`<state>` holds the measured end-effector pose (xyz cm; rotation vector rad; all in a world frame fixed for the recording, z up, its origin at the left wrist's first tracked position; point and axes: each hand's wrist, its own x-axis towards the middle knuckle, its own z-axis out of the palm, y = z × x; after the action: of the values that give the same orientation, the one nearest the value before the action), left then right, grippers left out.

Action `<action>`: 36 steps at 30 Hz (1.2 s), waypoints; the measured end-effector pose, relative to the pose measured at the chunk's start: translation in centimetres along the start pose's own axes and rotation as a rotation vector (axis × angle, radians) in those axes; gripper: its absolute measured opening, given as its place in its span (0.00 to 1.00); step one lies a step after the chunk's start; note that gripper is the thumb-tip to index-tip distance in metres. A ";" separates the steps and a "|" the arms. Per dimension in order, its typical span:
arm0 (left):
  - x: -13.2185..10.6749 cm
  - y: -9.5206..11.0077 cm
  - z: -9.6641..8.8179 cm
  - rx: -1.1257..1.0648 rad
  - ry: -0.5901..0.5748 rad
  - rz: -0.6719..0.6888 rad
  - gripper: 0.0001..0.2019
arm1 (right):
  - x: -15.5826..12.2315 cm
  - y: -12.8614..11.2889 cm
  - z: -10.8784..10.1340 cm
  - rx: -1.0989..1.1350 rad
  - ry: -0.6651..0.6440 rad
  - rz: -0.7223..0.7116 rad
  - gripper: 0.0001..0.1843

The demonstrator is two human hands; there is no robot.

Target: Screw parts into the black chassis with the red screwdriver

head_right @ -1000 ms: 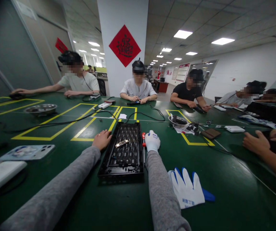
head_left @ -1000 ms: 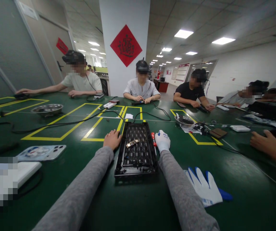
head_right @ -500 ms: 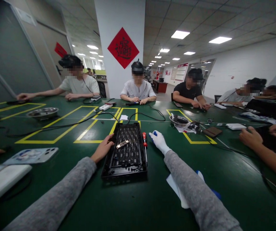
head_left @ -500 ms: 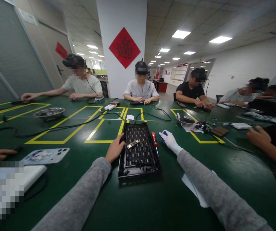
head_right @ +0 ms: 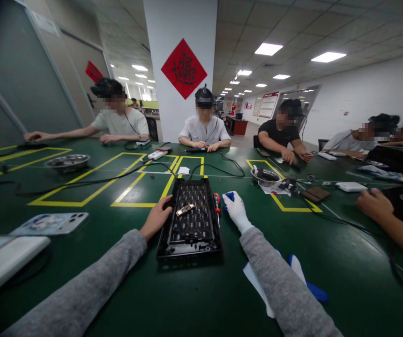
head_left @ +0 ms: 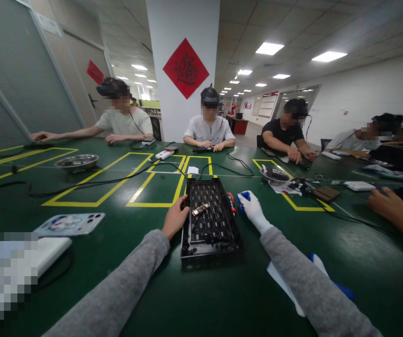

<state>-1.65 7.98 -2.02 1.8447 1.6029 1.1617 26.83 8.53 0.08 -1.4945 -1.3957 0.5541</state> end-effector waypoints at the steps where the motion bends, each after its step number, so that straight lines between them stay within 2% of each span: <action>1: 0.0 0.0 0.1 0.005 -0.003 0.001 0.26 | -0.2 -0.2 0.0 -0.020 -0.005 -0.016 0.16; 12: 0.1 -0.1 -0.1 -0.015 -0.075 0.007 0.27 | -1.2 -1.0 0.1 -0.173 -0.057 -0.070 0.12; 19: 0.3 -0.2 -0.1 -0.032 -0.110 -0.001 0.28 | -0.9 -0.4 0.3 -0.140 -0.014 -0.076 0.15; 26: 0.4 -0.4 0.3 -0.038 -0.067 0.036 0.29 | -0.7 0.4 0.5 -0.070 0.006 -0.051 0.16; 36: 0.3 -0.5 0.2 -0.004 -0.049 0.046 0.25 | 0.8 1.3 0.1 0.102 0.173 0.039 0.18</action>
<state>-1.77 8.47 -2.48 1.9016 1.5381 1.1297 27.57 9.53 -0.90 -1.4542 -1.1901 0.5008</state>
